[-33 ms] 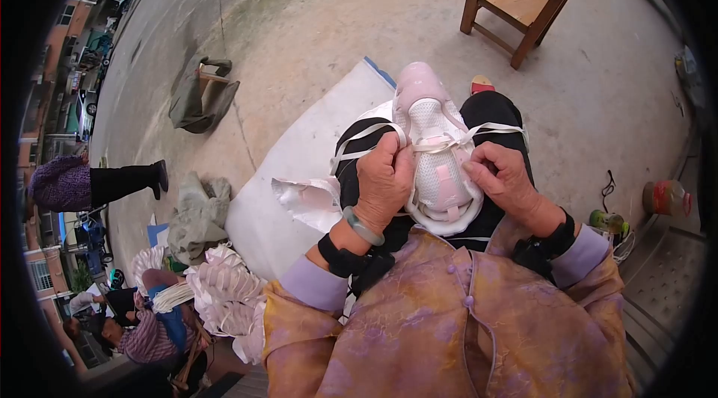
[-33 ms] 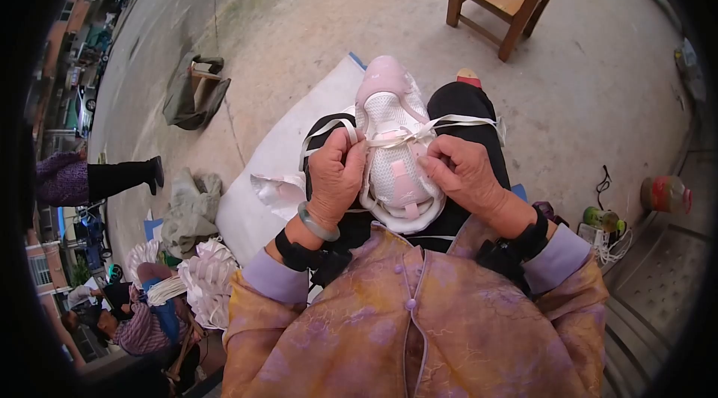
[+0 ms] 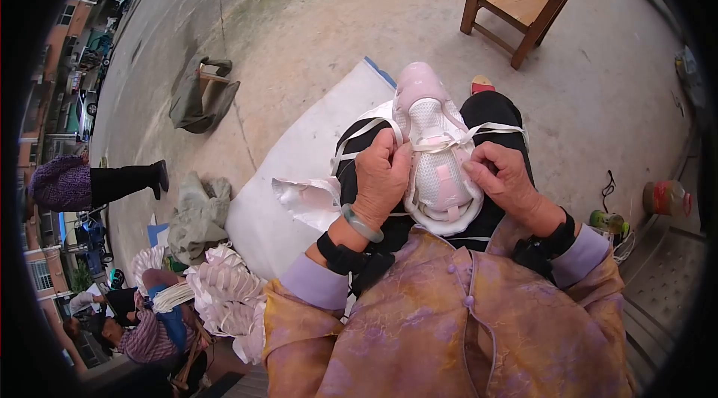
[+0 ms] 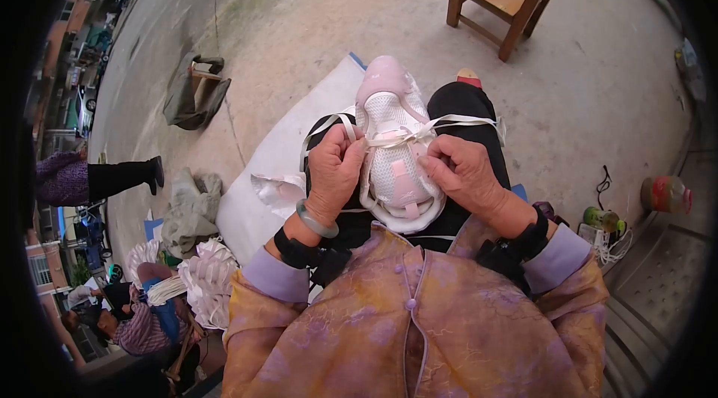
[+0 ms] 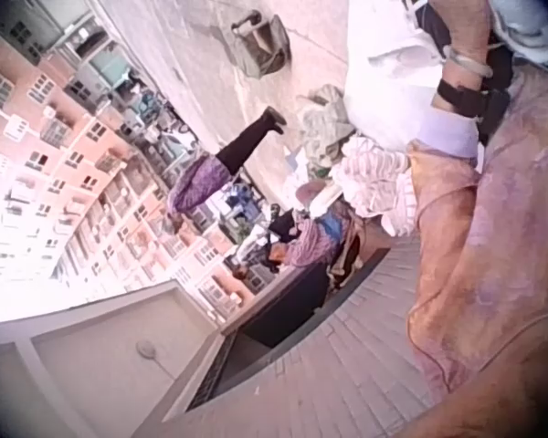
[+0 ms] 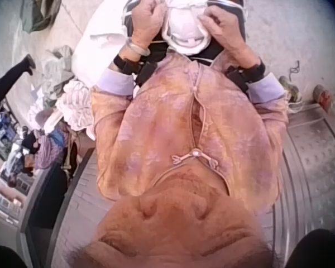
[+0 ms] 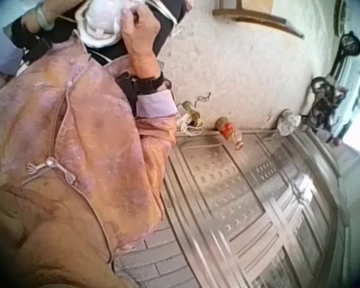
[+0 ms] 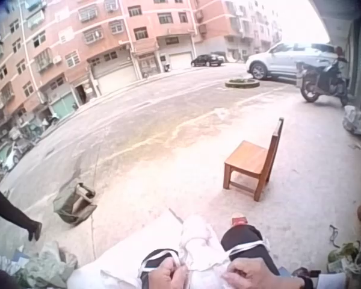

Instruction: The recorder is lacing a pink and white shoe by hand while sitting outdoors.

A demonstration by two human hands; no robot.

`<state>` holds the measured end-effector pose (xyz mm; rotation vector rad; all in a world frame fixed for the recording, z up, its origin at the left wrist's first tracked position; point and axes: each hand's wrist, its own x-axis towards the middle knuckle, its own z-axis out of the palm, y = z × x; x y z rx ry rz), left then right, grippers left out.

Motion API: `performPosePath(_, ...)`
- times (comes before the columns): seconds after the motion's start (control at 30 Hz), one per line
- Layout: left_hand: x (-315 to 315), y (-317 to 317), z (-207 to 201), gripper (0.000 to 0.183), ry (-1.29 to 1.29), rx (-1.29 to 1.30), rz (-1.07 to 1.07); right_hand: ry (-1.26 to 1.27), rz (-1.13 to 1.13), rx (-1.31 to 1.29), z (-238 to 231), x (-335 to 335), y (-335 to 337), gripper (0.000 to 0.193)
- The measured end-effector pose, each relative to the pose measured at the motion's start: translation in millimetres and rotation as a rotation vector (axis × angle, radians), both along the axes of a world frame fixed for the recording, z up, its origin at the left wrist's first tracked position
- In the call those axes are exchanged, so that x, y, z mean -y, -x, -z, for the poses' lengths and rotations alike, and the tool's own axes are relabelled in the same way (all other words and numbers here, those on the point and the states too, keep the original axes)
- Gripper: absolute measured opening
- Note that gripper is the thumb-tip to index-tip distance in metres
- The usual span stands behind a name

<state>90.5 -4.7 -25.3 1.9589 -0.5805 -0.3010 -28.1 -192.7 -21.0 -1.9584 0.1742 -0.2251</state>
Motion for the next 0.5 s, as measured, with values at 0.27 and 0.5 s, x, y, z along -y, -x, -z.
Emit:
performPosePath(0.27,5,-1,-11,0.012,-0.021,0.057,0.029,0.029,-0.012,0.019,-13,-2,-6,0.011)
performPosePath(0.5,5,-8,-9,0.018,0.003,0.128,0.03,0.161,-0.009,0.236,-24,-23,-29,0.009)
